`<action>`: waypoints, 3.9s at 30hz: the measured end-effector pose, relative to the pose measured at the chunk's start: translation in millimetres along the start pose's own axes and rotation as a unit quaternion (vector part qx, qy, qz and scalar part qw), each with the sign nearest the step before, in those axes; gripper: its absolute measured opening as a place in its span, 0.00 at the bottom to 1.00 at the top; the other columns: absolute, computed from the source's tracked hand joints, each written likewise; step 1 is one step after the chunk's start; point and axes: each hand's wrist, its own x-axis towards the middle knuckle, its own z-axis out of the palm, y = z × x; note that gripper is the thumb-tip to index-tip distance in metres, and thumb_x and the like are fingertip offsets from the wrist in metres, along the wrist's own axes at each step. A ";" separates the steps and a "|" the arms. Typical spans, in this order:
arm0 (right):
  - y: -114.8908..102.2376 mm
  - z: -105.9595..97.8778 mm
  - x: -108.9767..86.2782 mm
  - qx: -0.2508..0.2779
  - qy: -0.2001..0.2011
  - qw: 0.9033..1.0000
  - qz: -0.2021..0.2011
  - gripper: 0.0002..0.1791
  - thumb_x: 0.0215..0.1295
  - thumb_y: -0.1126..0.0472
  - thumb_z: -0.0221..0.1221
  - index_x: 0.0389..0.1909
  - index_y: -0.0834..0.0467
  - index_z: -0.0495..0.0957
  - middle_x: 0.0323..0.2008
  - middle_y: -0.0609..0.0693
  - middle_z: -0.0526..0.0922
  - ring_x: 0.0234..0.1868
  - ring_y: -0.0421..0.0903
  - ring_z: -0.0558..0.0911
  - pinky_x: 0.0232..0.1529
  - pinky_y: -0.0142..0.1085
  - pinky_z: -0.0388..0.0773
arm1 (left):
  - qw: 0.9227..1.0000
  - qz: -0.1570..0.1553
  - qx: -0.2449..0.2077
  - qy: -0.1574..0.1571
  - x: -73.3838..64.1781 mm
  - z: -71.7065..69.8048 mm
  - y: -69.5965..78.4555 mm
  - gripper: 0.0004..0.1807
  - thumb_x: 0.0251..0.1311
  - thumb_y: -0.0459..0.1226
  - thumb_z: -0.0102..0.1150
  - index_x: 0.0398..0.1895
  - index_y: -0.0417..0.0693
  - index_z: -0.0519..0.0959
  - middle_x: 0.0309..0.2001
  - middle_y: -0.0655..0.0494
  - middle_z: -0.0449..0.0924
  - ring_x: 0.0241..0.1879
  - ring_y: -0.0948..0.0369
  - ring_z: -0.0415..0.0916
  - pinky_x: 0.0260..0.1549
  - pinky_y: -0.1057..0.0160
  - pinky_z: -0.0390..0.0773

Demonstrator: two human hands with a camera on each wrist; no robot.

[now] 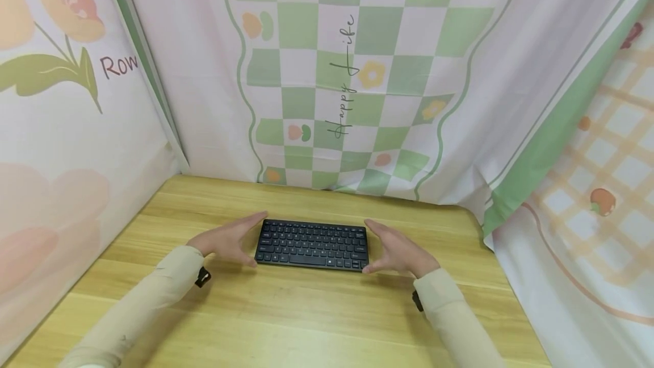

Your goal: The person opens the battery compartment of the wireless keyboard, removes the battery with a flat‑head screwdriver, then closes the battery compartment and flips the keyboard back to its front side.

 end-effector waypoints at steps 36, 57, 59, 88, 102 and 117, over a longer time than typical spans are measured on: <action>13.3 20.8 25.9 0.004 -0.035 0.999 0.029 0.78 0.31 0.40 0.85 0.80 0.70 0.56 0.78 0.70 0.64 0.77 0.69 0.68 0.78 0.60 0.65 | 0.999 -0.030 0.010 0.007 26.9 9.8 -0.7 0.75 0.31 0.40 0.91 0.84 0.37 0.51 0.83 0.39 0.57 0.82 0.43 0.58 0.82 0.46 0.58; 11.4 21.8 17.9 0.013 -0.033 0.999 0.010 0.76 0.37 0.35 0.83 0.81 0.70 0.55 0.79 0.69 0.63 0.78 0.68 0.67 0.78 0.61 0.66 | 0.993 0.041 -0.088 0.069 12.6 -7.6 -10.3 0.73 0.32 0.40 0.88 0.85 0.48 0.52 0.85 0.44 0.53 0.83 0.40 0.53 0.79 0.31 0.55; 9.2 19.8 17.5 0.020 -0.038 0.999 0.013 0.77 0.38 0.34 0.82 0.82 0.69 0.54 0.80 0.68 0.61 0.78 0.68 0.67 0.78 0.61 0.65 | 0.992 0.046 -0.094 0.076 11.2 -12.6 -9.1 0.73 0.33 0.40 0.87 0.86 0.50 0.52 0.85 0.45 0.52 0.83 0.40 0.51 0.79 0.30 0.54; -17.3 -54.6 30.9 0.032 0.004 0.999 0.004 0.72 0.47 0.36 0.80 0.85 0.61 0.51 0.79 0.68 0.64 0.66 0.69 0.80 0.72 0.64 0.73 | 0.978 0.114 -0.100 0.144 38.9 -126.8 74.0 0.67 0.46 0.52 0.82 0.86 0.45 0.51 0.85 0.45 0.53 0.84 0.45 0.51 0.83 0.39 0.52; -76.4 -114.9 71.9 0.040 0.054 0.996 -0.052 0.68 0.51 0.37 0.79 0.86 0.53 0.50 0.83 0.59 0.58 0.82 0.64 0.62 0.79 0.64 0.62 | 0.977 0.128 -0.089 0.143 65.0 -126.2 119.0 0.66 0.44 0.52 0.83 0.84 0.43 0.55 0.83 0.48 0.61 0.82 0.49 0.58 0.83 0.43 0.57; -107.6 -131.1 95.3 0.134 0.066 0.987 -0.063 0.59 0.64 0.42 0.73 0.86 0.40 0.45 0.86 0.43 0.52 0.86 0.51 0.55 0.85 0.58 0.55 | 0.974 0.139 -0.139 0.117 79.8 -119.4 129.7 0.68 0.51 0.50 0.82 0.87 0.49 0.45 0.86 0.48 0.50 0.85 0.53 0.50 0.85 0.50 0.50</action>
